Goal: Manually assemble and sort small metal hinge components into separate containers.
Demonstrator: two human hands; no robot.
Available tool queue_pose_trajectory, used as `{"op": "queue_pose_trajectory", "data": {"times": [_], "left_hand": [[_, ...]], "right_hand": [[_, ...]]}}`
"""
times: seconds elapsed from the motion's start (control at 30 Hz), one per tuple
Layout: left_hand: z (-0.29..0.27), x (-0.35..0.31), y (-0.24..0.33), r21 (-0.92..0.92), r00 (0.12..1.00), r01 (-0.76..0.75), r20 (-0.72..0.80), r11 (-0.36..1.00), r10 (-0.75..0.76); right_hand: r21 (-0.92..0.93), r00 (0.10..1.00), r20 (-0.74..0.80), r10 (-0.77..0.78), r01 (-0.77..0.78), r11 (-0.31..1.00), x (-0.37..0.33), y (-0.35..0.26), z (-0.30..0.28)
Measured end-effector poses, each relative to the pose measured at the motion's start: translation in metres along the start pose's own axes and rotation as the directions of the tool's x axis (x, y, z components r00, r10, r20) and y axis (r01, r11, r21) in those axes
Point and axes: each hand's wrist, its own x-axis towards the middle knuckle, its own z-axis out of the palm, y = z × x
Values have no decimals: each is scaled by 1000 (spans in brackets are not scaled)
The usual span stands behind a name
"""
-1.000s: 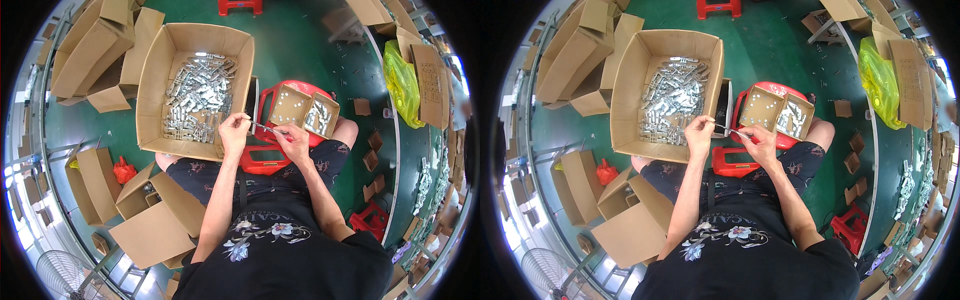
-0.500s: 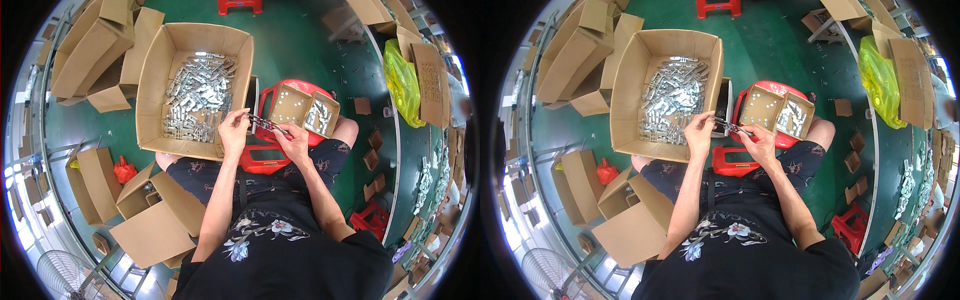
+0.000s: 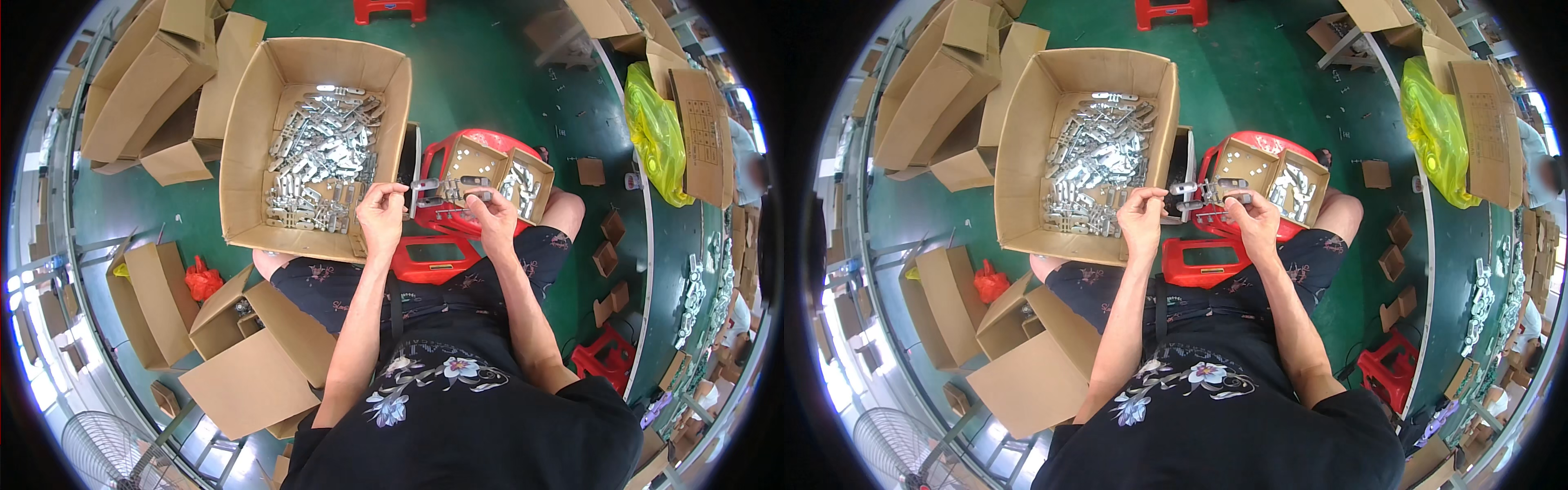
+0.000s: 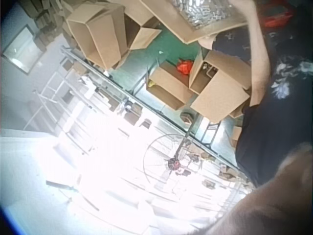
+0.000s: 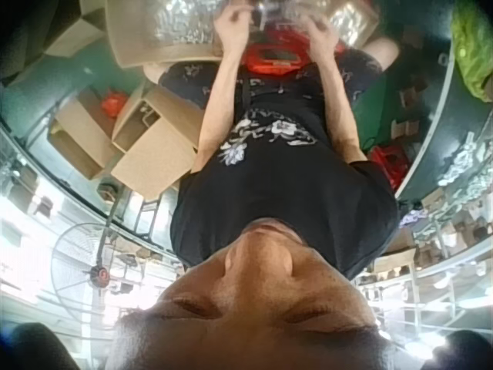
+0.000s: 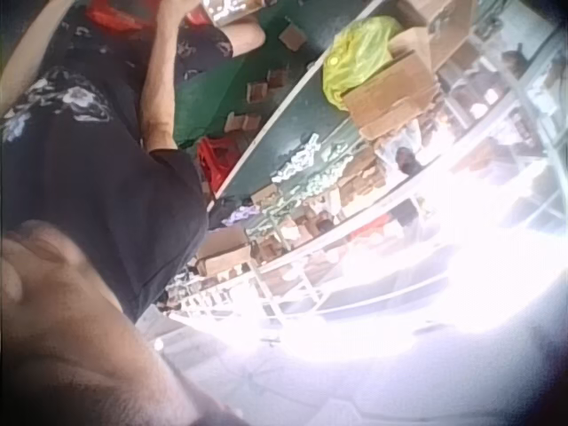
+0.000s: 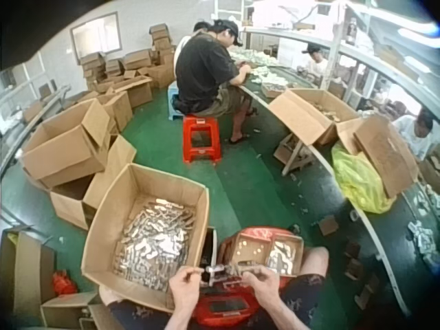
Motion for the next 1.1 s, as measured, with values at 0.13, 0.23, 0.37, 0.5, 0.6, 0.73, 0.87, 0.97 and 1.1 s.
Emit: {"op": "queue_pose_trajectory", "data": {"times": [0.13, 0.23, 0.37, 0.5, 0.6, 0.73, 0.87, 0.97, 1.1], "left_hand": [[-1, 0, 4, -48, 999, 14, 49, 999, -12], [7, -4, 9, 162, 997, -65, 62, 985, 56], [17, -6, 10, 133, 999, -40, 7, 990, 40], [13, -3, 13, 283, 974, -227, 82, 932, 212], [10, 0, 8, 329, 963, -268, 104, 906, 248], [15, -5, 17, 156, 999, 29, 30, 987, -34], [11, -4, 19, 280, 993, -103, 82, 954, 84], [8, -4, 15, 372, 967, -251, 130, 894, 218], [17, -7, 21, 166, 997, -68, 47, 984, 61]], "right_hand": [[-70, 994, 89, -61, 67, 995, 17, 2, -9], [-227, 982, 175, -78, 117, 967, 24, -1, -12], [-362, 979, 202, 28, 48, 931, 25, -19, -3], [-498, 969, 240, -66, 181, 848, 22, -30, 12], [-547, 963, 262, -60, 200, 813, 28, -16, 16], [-542, 953, 286, -100, 247, 803, 29, -15, 24], [-574, 953, 296, -58, 227, 787, 29, -22, 29], [-600, 950, 310, -39, 227, 767, 28, -30, 35], [-613, 938, 339, -65, 273, 741, 30, -30, 35]]}}
